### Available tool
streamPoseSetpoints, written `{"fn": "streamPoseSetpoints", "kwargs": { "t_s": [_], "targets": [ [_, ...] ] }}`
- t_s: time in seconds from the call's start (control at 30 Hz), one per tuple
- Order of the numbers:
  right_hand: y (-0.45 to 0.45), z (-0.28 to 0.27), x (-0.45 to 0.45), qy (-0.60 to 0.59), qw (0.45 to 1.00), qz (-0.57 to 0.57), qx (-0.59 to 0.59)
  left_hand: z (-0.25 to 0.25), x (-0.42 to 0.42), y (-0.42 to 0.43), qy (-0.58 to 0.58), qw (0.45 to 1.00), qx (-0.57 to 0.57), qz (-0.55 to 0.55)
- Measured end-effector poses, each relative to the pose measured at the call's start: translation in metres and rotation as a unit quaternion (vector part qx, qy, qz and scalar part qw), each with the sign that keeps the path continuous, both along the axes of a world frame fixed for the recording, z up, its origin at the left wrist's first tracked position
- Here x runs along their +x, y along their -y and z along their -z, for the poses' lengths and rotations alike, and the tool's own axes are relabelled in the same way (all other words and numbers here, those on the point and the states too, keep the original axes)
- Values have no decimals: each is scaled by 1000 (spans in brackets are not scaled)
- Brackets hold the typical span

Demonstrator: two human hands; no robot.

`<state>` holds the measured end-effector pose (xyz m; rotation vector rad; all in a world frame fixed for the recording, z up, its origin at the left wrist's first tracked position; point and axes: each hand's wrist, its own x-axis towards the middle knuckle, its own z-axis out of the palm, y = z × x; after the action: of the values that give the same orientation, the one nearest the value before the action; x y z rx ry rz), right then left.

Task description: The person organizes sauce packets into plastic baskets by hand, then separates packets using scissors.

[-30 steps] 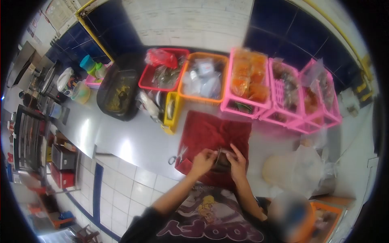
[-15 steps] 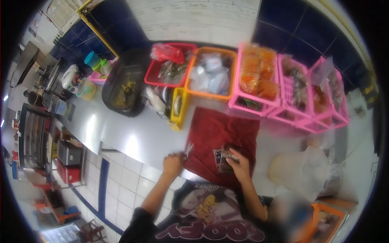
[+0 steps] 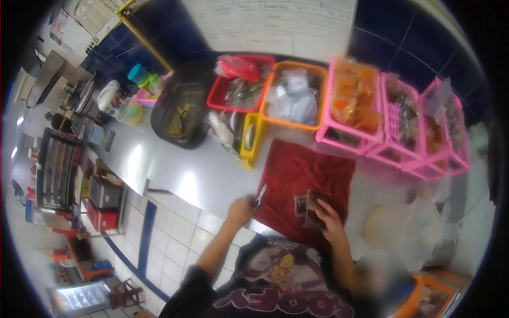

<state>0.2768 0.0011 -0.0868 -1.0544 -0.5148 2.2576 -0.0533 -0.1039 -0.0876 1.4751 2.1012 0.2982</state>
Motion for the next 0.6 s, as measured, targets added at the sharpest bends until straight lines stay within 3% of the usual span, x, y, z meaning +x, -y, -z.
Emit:
{"fn": "streamPoseSetpoints", "kwargs": {
  "t_s": [0.13,0.2,0.33,0.43,0.5,0.53,0.6],
  "targets": [
    [-1,2,5,26,999,-1,31,-9,14,-4,-30,998,46,10],
    [-3,-5,5,-34,995,79,58,-16,26,-7,-158,987,-8,1],
    [-6,-10,9,-90,989,96,71,2,23,-8,-193,981,-29,-7],
    [-2,-9,15,-46,990,72,108,-1,17,-10,-182,977,-86,-69],
    [2,-14,20,-112,981,75,141,-2,10,-11,-197,963,-81,-165],
    [2,-16,22,-110,981,76,141,-3,5,-10,-169,959,-65,-216],
    [-3,-33,23,-19,983,29,182,9,-31,3,101,933,-8,-344]
  ]
}}
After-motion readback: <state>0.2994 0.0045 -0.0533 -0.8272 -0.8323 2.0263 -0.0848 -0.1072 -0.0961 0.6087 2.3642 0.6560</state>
